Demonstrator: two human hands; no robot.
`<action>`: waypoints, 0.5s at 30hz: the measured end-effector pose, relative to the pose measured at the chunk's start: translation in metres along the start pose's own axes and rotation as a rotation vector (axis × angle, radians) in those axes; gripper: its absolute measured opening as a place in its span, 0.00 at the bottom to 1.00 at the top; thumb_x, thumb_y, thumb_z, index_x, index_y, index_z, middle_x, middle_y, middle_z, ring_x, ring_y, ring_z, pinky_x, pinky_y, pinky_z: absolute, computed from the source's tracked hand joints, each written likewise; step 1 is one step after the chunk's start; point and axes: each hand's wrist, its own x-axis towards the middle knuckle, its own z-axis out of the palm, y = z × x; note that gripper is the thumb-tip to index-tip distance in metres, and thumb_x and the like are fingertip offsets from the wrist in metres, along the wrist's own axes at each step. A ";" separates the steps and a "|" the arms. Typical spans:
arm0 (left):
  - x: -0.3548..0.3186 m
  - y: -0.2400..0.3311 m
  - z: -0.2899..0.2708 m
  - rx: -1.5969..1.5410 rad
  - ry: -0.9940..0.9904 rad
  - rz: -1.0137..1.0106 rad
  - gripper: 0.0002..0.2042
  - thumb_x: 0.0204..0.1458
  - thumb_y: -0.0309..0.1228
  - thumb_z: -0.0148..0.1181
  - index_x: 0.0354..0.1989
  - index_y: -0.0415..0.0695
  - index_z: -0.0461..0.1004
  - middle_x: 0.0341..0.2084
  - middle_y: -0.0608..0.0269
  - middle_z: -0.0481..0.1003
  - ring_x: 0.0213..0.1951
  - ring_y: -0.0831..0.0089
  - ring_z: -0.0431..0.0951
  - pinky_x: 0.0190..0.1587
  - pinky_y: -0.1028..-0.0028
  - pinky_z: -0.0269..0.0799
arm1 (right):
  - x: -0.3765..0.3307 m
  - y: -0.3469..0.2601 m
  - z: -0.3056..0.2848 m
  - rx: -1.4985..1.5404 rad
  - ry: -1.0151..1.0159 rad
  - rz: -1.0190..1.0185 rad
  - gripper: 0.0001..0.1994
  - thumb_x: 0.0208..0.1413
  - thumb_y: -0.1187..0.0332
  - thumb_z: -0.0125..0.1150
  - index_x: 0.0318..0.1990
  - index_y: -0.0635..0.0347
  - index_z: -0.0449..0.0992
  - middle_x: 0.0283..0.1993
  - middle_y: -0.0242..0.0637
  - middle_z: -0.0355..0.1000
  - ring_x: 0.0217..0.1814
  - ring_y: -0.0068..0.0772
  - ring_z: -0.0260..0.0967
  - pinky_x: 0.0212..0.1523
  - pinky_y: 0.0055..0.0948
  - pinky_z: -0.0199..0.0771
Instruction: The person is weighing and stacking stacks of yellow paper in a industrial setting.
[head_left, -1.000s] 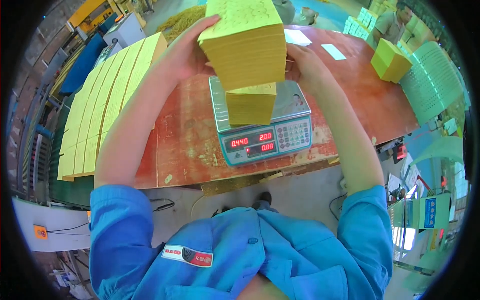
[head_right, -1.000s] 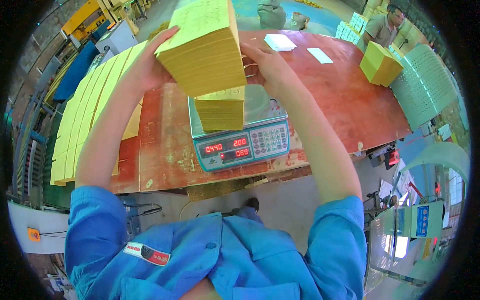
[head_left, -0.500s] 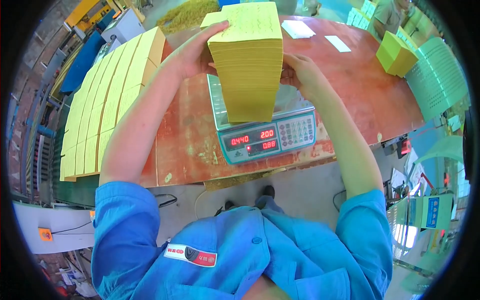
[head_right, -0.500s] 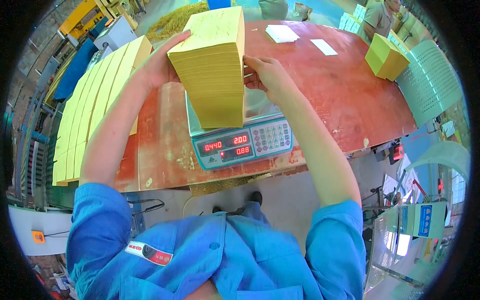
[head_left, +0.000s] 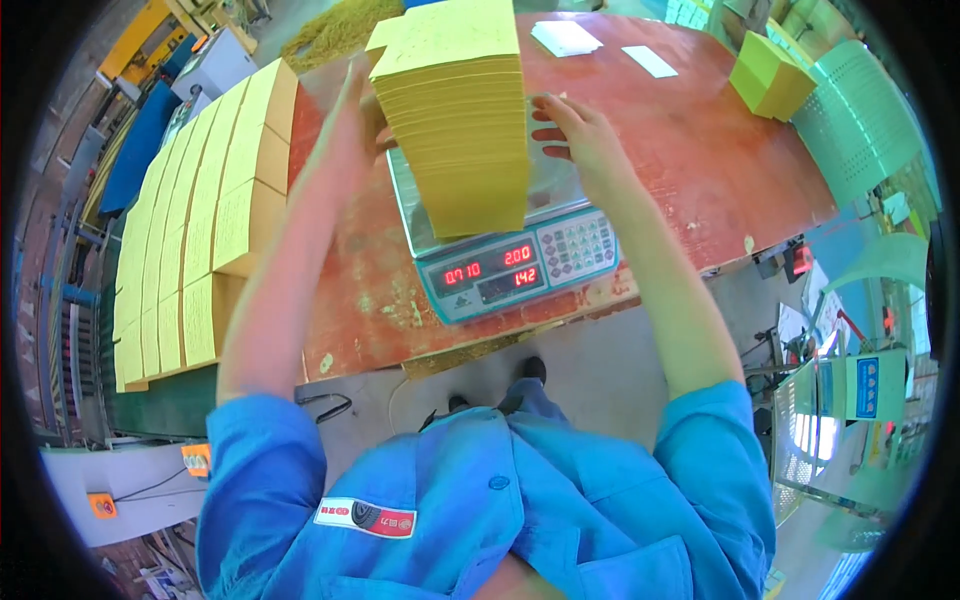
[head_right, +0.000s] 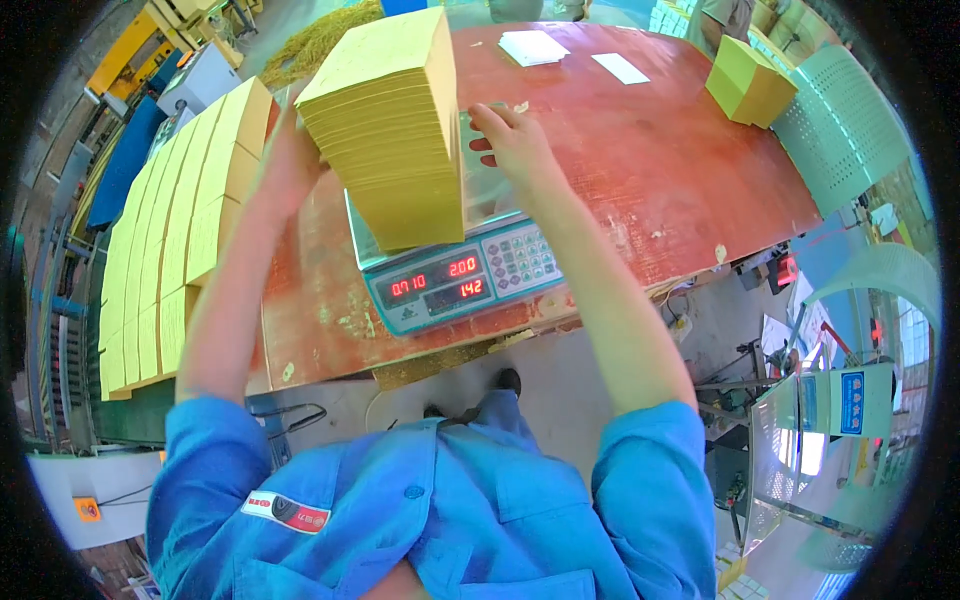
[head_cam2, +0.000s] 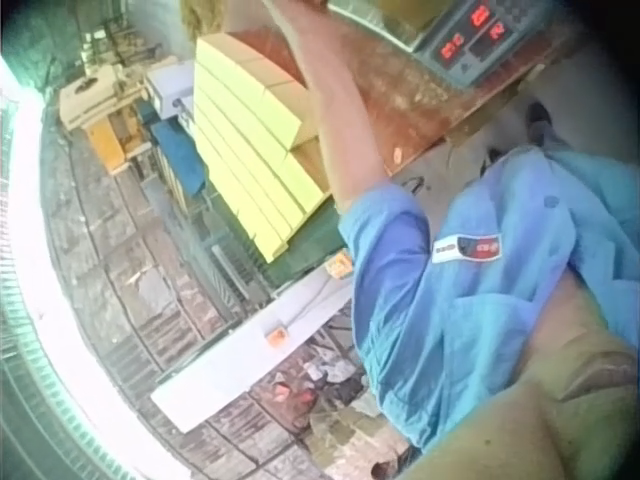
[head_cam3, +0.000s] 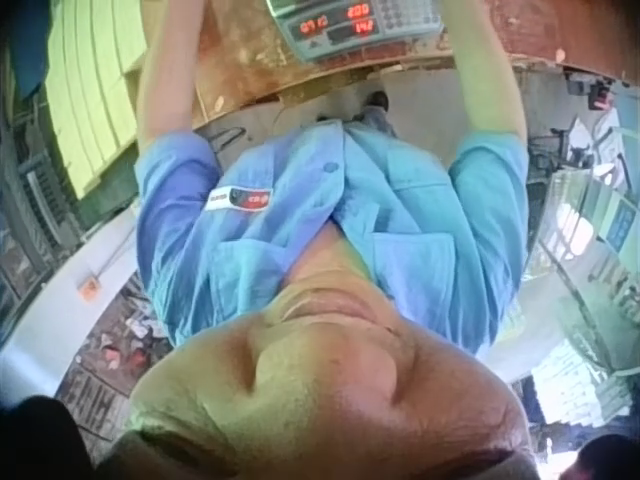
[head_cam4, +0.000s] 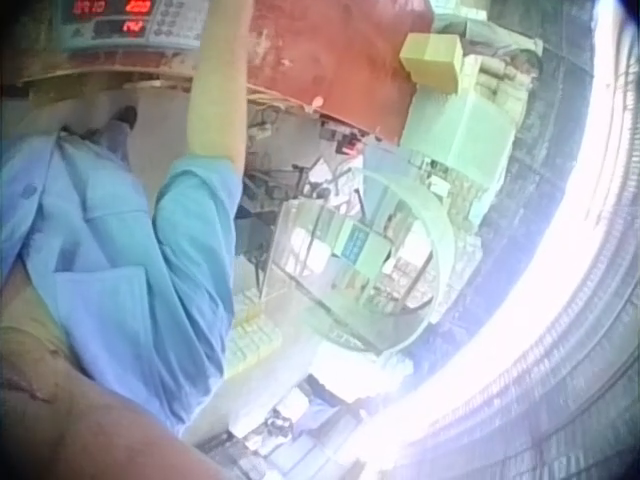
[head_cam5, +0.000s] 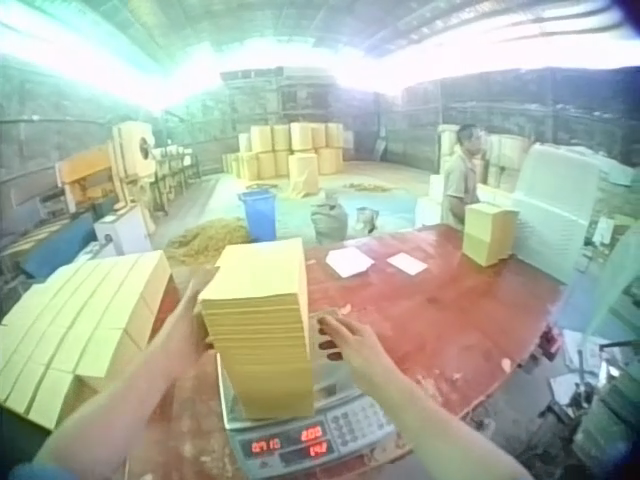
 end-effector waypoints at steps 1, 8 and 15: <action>-0.001 -0.024 -0.010 -0.026 0.085 0.083 0.36 0.59 0.62 0.40 0.68 0.48 0.58 0.62 0.60 0.64 0.63 0.64 0.61 0.62 0.57 0.57 | -0.001 0.005 0.006 0.082 0.085 -0.014 0.22 0.65 0.55 0.50 0.59 0.60 0.70 0.56 0.35 0.71 0.53 0.28 0.70 0.49 0.27 0.69; 0.003 -0.103 0.042 -0.375 0.276 0.138 0.28 0.64 0.53 0.39 0.64 0.47 0.61 0.57 0.62 0.69 0.58 0.69 0.69 0.59 0.64 0.65 | 0.029 0.052 0.041 0.398 -0.010 -0.169 0.25 0.66 0.54 0.46 0.65 0.58 0.62 0.66 0.38 0.60 0.65 0.35 0.61 0.61 0.33 0.61; 0.031 -0.088 0.067 -0.488 0.394 0.223 0.23 0.65 0.46 0.43 0.62 0.46 0.62 0.52 0.64 0.71 0.55 0.69 0.70 0.54 0.67 0.70 | 0.082 0.042 0.014 0.202 -0.199 -0.225 0.26 0.68 0.53 0.41 0.65 0.60 0.63 0.62 0.38 0.66 0.63 0.32 0.61 0.62 0.30 0.59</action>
